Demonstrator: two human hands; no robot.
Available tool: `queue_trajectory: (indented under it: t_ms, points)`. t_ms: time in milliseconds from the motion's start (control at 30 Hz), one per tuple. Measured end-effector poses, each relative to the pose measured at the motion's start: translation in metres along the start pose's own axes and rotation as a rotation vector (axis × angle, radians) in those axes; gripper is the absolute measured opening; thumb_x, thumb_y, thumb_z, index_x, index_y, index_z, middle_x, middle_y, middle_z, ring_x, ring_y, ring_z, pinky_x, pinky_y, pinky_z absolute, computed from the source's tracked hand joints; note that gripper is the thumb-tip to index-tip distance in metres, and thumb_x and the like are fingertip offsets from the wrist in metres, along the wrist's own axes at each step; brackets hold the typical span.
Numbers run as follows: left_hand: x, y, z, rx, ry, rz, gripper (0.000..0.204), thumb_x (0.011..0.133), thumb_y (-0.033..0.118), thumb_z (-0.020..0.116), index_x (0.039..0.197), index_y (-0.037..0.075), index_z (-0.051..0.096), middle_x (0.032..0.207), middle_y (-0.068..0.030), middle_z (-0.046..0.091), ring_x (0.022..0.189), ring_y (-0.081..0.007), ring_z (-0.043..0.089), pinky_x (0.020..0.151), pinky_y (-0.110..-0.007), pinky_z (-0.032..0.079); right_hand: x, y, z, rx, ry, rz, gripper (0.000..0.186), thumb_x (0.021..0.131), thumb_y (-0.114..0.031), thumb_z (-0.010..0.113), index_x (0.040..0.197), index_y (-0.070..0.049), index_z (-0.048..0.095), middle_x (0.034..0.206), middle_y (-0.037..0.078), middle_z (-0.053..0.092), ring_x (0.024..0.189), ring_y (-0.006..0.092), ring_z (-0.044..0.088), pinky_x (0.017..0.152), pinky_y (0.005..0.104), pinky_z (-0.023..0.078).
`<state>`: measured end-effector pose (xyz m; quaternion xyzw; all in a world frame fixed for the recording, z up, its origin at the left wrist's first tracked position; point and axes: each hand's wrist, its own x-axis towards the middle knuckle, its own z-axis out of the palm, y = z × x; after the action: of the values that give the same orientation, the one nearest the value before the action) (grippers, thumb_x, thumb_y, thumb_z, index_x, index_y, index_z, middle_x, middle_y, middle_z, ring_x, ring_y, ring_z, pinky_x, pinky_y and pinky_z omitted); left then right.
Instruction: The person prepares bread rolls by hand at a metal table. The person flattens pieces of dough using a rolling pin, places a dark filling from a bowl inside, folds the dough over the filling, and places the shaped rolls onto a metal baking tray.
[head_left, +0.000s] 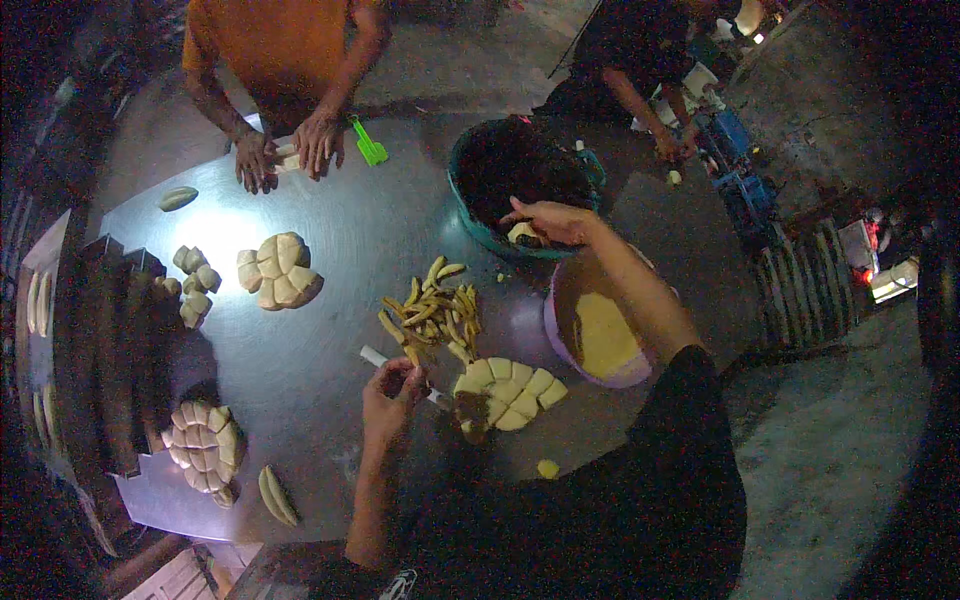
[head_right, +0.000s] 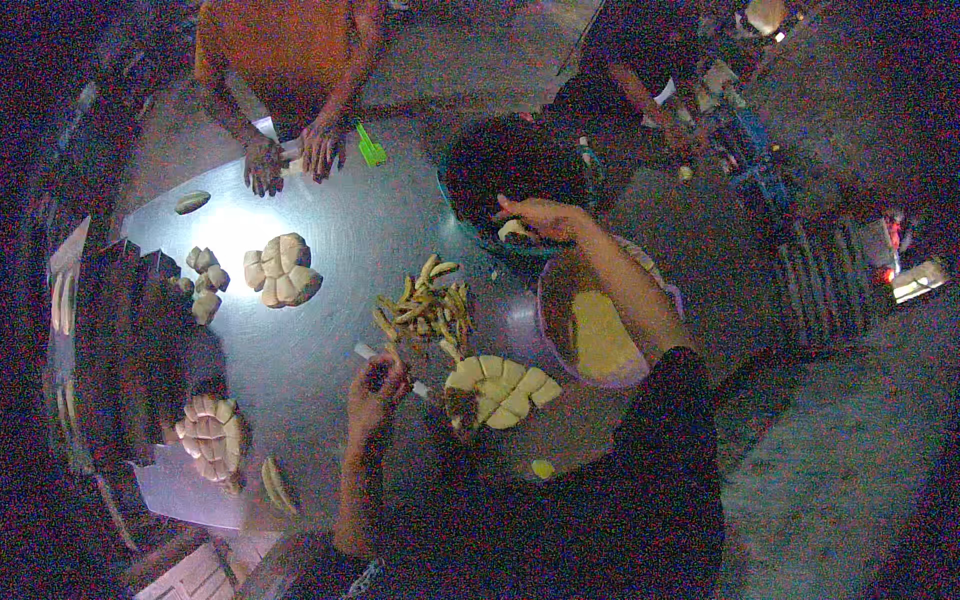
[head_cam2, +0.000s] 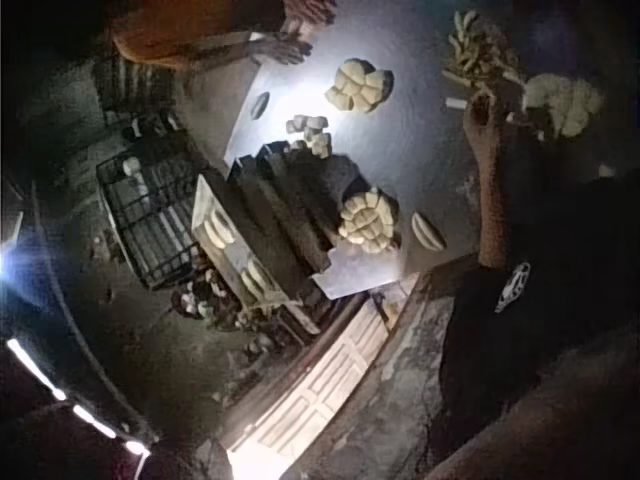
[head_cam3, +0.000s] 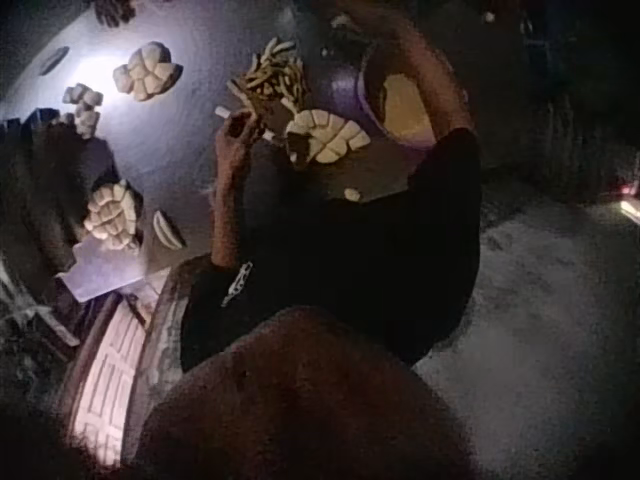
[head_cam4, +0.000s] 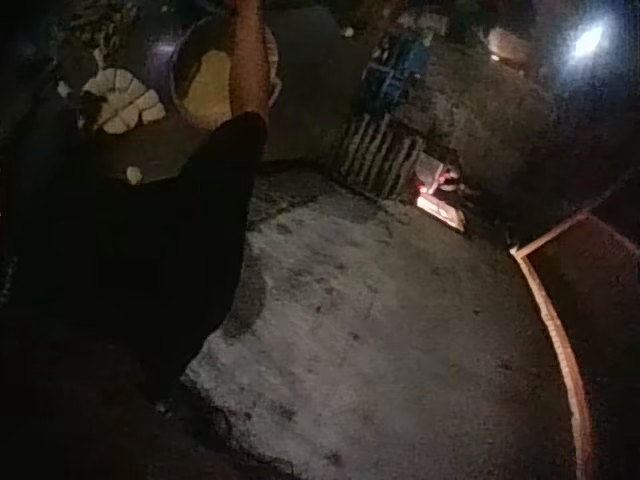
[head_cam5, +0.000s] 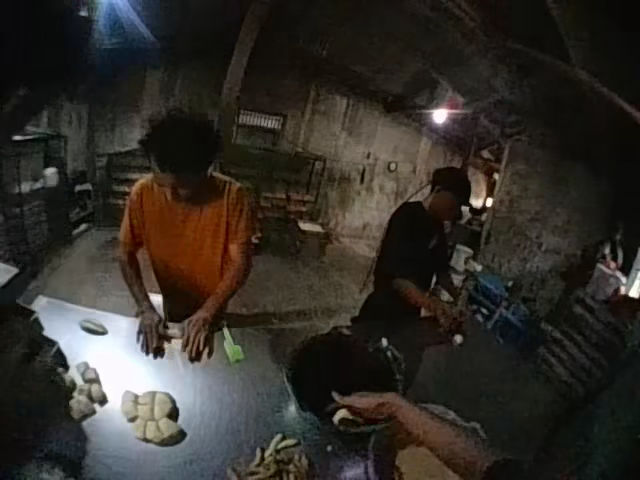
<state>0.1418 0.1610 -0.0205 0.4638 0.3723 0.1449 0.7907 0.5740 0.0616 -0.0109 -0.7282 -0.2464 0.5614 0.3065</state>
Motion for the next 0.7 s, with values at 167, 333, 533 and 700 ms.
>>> queue_trajectory:
  t_ms: [167, 333, 533, 700]
  points:
    - [-0.038, 0.036, 0.015, 0.093, -0.017, 0.268, 0.018, 0.091, 0.009, 0.068, 0.105, -0.002, 0.064, 0.091, -0.0040, 0.066, 0.085, -0.0122, 0.062, 0.077, -0.027, 0.050, -0.082, -0.044, 0.048, 0.367, -0.041, -0.268, 0.049, 0.101, -0.043, 0.049, 0.135, -0.008, 0.052, 0.108, 0.006, 0.066, 0.097, 0.0158, 0.064, 0.084, 0.0331, 0.054]
    - [-0.103, 0.092, 0.039, 0.464, -0.061, 0.718, 0.014, 0.085, 0.006, 0.073, 0.097, 0.001, 0.069, 0.091, -0.0080, 0.070, 0.083, -0.0153, 0.067, 0.075, -0.029, 0.053, -0.201, -0.068, 0.171, 0.414, 0.027, -0.482, 0.041, 0.098, -0.012, 0.052, 0.138, -0.004, 0.045, 0.112, 0.010, 0.064, 0.096, 0.0174, 0.066, 0.080, 0.0329, 0.056]
    - [-0.156, 0.097, 0.052, 0.849, -0.089, 1.001, 0.015, 0.079, 0.003, 0.075, 0.093, 0.007, 0.073, 0.095, -0.0124, 0.069, 0.086, -0.0218, 0.069, 0.071, -0.031, 0.055, -0.283, -0.058, 0.255, 0.540, -0.057, -0.480, 0.045, 0.097, -0.013, 0.051, 0.140, -0.004, 0.040, 0.113, 0.012, 0.064, 0.095, 0.0185, 0.067, 0.081, 0.0321, 0.057]
    - [-0.187, 0.059, 0.046, 0.234, -0.114, 0.585, 0.042, 0.097, 0.038, 0.054, 0.119, 0.003, 0.062, 0.110, -0.0129, 0.064, 0.104, -0.0250, 0.063, 0.087, -0.038, 0.050, -0.277, 0.012, 0.274, 0.488, -0.066, -0.608, 0.040, 0.100, -0.021, 0.051, 0.138, -0.010, 0.045, 0.116, 0.013, 0.065, 0.100, 0.0211, 0.066, 0.083, 0.0353, 0.055]
